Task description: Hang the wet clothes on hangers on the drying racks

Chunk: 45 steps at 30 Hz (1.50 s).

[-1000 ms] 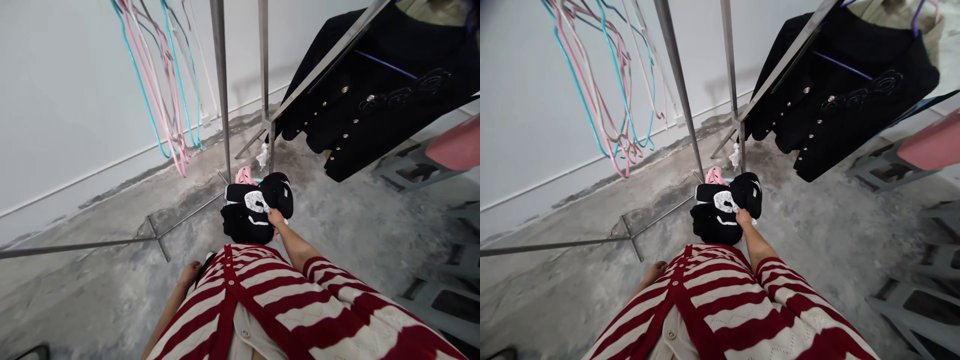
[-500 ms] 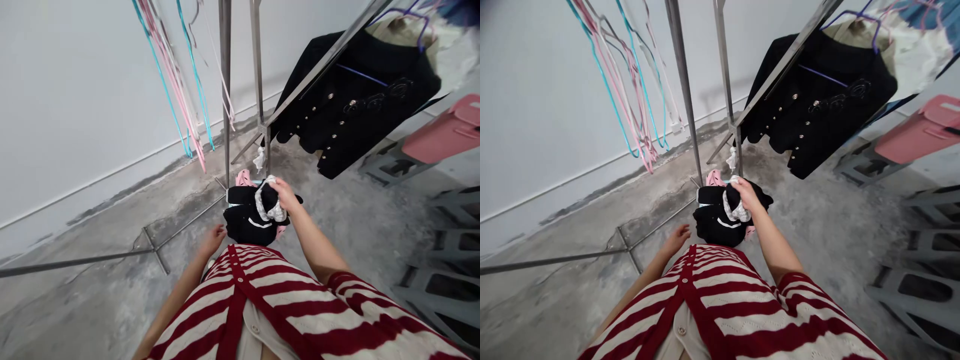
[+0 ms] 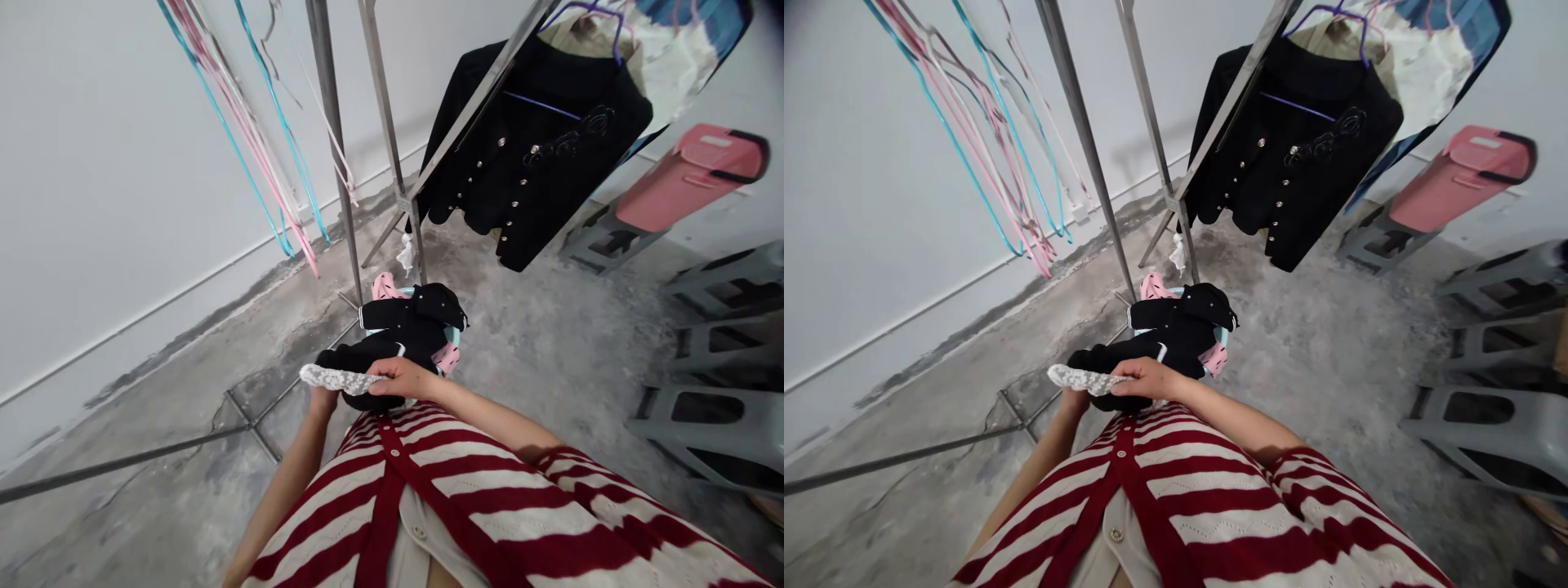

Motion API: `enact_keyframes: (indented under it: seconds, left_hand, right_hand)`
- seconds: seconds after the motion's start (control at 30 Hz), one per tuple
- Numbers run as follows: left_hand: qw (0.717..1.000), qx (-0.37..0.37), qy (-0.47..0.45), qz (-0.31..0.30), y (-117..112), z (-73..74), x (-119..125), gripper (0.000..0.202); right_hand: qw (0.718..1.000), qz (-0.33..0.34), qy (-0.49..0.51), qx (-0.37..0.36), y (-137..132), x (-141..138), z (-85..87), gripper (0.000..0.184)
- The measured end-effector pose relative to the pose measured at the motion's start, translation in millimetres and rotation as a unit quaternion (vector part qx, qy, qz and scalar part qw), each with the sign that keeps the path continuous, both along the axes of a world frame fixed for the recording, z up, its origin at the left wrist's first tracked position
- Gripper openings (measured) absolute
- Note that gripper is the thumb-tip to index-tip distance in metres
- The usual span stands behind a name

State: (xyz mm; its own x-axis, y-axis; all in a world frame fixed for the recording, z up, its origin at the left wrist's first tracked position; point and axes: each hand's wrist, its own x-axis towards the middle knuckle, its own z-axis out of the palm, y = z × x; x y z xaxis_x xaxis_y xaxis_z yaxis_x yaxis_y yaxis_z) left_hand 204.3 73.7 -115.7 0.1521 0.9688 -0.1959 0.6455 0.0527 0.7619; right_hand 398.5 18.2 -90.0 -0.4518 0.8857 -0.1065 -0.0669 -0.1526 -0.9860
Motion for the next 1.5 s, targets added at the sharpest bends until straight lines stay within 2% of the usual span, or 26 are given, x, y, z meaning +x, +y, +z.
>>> enact_keyframes:
  seconds: [0.1, 0.17, 0.23, 0.3, 0.33, 0.4, 0.47, 0.5, 0.6, 0.7, 0.77, 0.9, 1.0, 1.07, 1.13, 1.2, 1.27, 1.33, 1.4, 1.47, 1.5]
  left_hand:
    - [0.997, 0.048, -0.005, 0.054, 0.1, 34.4, -19.2, 0.028]
    - [0.993, 0.088, -0.01, 0.079, -4.0, 62.0, -30.8, 0.031]
    - [0.989, 0.118, 0.009, 0.084, -9.4, 90.4, -39.7, 0.032]
    - [0.986, 0.14, 0.053, 0.068, -13.4, 115.7, -47.3, 0.033]
    - [0.984, 0.145, 0.084, 0.052, -14.5, 126.1, -51.7, 0.034]
    - [0.976, 0.141, 0.168, 0.02, -15.0, 140.8, -62.6, 0.037]
    - [0.959, 0.128, 0.255, 0.014, -14.7, 146.6, -75.9, 0.036]
    - [0.949, 0.131, 0.287, 0.024, -14.8, 146.8, -82.9, 0.035]
    - [0.92, 0.222, 0.314, 0.068, -17.5, 141.4, -102.4, 0.038]
    - [0.896, 0.324, 0.287, 0.094, -23.0, 136.6, -118.6, 0.048]
    - [0.894, 0.349, 0.262, 0.105, -26.7, 135.7, -127.9, 0.052]
    - [0.922, 0.345, 0.151, 0.096, -28.5, 134.9, -142.1, 0.042]
    - [0.929, 0.323, 0.101, 0.147, -23.8, 134.8, -147.7, 0.037]
    - [0.926, 0.316, 0.103, 0.178, -19.5, 136.5, -149.6, 0.037]
    - [0.922, 0.324, 0.109, 0.18, -16.2, 140.4, -150.9, 0.032]
    - [0.908, 0.36, 0.122, 0.177, -15.6, 146.7, -152.2, 0.028]
    - [0.88, 0.416, 0.141, 0.182, -19.2, 155.7, -153.9, 0.026]
    - [0.85, 0.469, 0.153, 0.186, -26.8, 166.5, -156.2, 0.025]
    - [0.829, 0.502, 0.156, 0.193, -35.8, 176.5, -159.3, 0.028]
    - [0.823, 0.508, 0.165, 0.192, -42.8, 181.6, -163.1, 0.033]
    - [0.829, 0.499, 0.174, 0.182, -44.9, 181.4, -165.4, 0.035]
  right_hand:
    - [0.996, -0.076, -0.023, -0.027, -5.2, 17.5, -5.1, 0.035]
    - [0.996, -0.072, -0.06, 0.006, -6.8, 22.8, 1.9, 0.04]
    - [0.989, -0.019, -0.117, 0.085, -4.5, 23.1, 16.0, 0.049]
    - [0.967, 0.015, -0.182, 0.179, 2.3, 20.3, 32.4, 0.04]
    - [0.953, -0.001, -0.208, 0.221, 7.2, 18.5, 40.1, 0.031]
    - [0.923, -0.098, -0.236, 0.289, 18.8, 14.4, 53.3, 0.02]
    - [0.886, -0.214, -0.237, 0.336, 30.1, 8.4, 63.9, 0.021]
    - [0.872, -0.247, -0.234, 0.353, 34.8, 4.0, 68.5, 0.022]
    - [0.852, -0.253, -0.245, 0.388, 43.0, -16.0, 79.7, 0.023]
    - [0.861, -0.234, -0.252, 0.375, 46.5, -39.3, 87.6, 0.022]
    - [0.87, -0.242, -0.251, 0.348, 51.1, -51.1, 92.1, 0.017]
    - [0.9, -0.201, -0.241, 0.302, 67.8, -62.0, 101.1, 0.017]
    - [0.92, -0.14, -0.213, 0.299, 74.7, -65.2, 106.7, 0.027]
    - [0.916, -0.096, -0.218, 0.323, 73.0, -67.6, 108.0, 0.035]
    - [0.892, -0.057, -0.26, 0.365, 68.6, -70.1, 106.6, 0.039]
    - [0.847, -0.051, -0.343, 0.403, 64.5, -71.9, 104.0, 0.03]
    - [0.791, -0.104, -0.43, 0.423, 62.0, -72.2, 103.4, 0.02]
    - [0.749, -0.182, -0.462, 0.439, 59.9, -72.6, 106.6, 0.024]
    - [0.743, -0.234, -0.418, 0.467, 56.6, -75.4, 112.5, 0.029]
    - [0.763, -0.244, -0.336, 0.495, 51.9, -81.6, 117.3, 0.033]
    - [0.775, -0.235, -0.3, 0.503, 49.5, -85.6, 117.9, 0.035]
